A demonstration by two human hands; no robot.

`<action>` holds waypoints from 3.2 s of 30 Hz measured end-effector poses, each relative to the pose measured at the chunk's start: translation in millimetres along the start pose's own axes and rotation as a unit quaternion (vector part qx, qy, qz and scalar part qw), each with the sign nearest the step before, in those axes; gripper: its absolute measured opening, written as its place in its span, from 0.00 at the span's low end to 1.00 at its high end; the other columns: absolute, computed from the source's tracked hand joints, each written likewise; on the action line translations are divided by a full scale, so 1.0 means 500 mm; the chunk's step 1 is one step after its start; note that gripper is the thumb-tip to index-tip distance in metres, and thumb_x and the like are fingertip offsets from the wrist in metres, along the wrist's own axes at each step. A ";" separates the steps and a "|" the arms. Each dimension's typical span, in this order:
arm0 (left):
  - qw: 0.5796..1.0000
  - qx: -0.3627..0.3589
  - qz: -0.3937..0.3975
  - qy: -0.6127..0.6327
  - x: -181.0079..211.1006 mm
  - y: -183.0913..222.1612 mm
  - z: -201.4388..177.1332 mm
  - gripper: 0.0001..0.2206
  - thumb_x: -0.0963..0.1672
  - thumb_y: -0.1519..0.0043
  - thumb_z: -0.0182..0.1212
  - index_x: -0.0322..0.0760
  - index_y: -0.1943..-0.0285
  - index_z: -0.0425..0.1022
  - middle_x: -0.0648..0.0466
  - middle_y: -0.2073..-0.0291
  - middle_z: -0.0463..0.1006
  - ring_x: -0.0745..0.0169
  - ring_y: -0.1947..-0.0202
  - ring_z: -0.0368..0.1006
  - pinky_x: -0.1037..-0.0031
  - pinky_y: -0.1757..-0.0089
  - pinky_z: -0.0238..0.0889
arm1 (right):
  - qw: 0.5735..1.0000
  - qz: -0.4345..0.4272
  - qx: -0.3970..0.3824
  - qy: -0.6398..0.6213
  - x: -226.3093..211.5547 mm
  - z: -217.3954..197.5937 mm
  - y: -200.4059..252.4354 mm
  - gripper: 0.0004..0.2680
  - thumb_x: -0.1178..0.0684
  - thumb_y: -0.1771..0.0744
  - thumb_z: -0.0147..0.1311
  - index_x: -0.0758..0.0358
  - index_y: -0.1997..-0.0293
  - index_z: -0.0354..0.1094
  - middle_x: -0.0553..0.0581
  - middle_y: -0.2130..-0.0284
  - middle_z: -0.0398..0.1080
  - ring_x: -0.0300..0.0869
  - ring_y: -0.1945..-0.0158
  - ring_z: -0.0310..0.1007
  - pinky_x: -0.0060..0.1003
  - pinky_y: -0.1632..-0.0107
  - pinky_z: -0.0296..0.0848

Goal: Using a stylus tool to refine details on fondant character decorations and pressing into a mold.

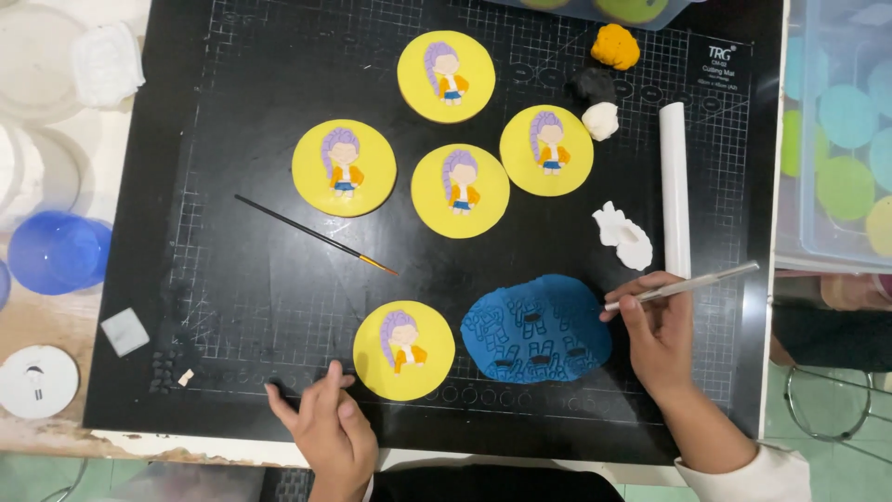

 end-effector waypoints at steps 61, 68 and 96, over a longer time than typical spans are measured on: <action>0.992 0.101 0.054 -0.048 0.038 0.010 -0.046 0.26 0.44 0.34 0.59 0.36 0.28 0.55 0.53 0.72 0.69 0.53 0.57 0.65 0.48 0.35 0.50 | 0.999 0.010 -0.014 0.044 -0.033 0.022 -0.009 0.04 0.54 0.30 0.52 0.61 0.55 0.64 0.56 0.66 0.74 0.39 0.65 0.77 0.29 0.60 0.78; 0.989 0.056 -0.066 -0.116 0.034 -0.012 -0.050 0.16 0.49 0.38 0.60 0.36 0.74 0.64 0.58 0.80 0.65 0.59 0.62 0.65 0.58 0.40 0.57 | 0.999 0.017 -0.006 0.045 -0.030 0.018 -0.009 0.05 0.52 0.30 0.52 0.60 0.54 0.64 0.55 0.66 0.73 0.39 0.65 0.76 0.30 0.60 0.77; 0.991 0.100 0.060 -0.067 0.047 0.009 -0.049 0.25 0.44 0.33 0.59 0.33 0.29 0.57 0.50 0.72 0.68 0.50 0.57 0.64 0.50 0.39 0.53 | 0.995 -0.063 0.022 0.072 -0.006 0.005 0.024 0.04 0.58 0.31 0.54 0.60 0.55 0.62 0.58 0.64 0.74 0.43 0.62 0.77 0.33 0.60 0.77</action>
Point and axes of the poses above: each hand's wrist, its own y-axis away from the middle knuckle, its own z-axis out of the palm, x = y × z, the point moved 10 cm from there along -y, towards the middle knuckle
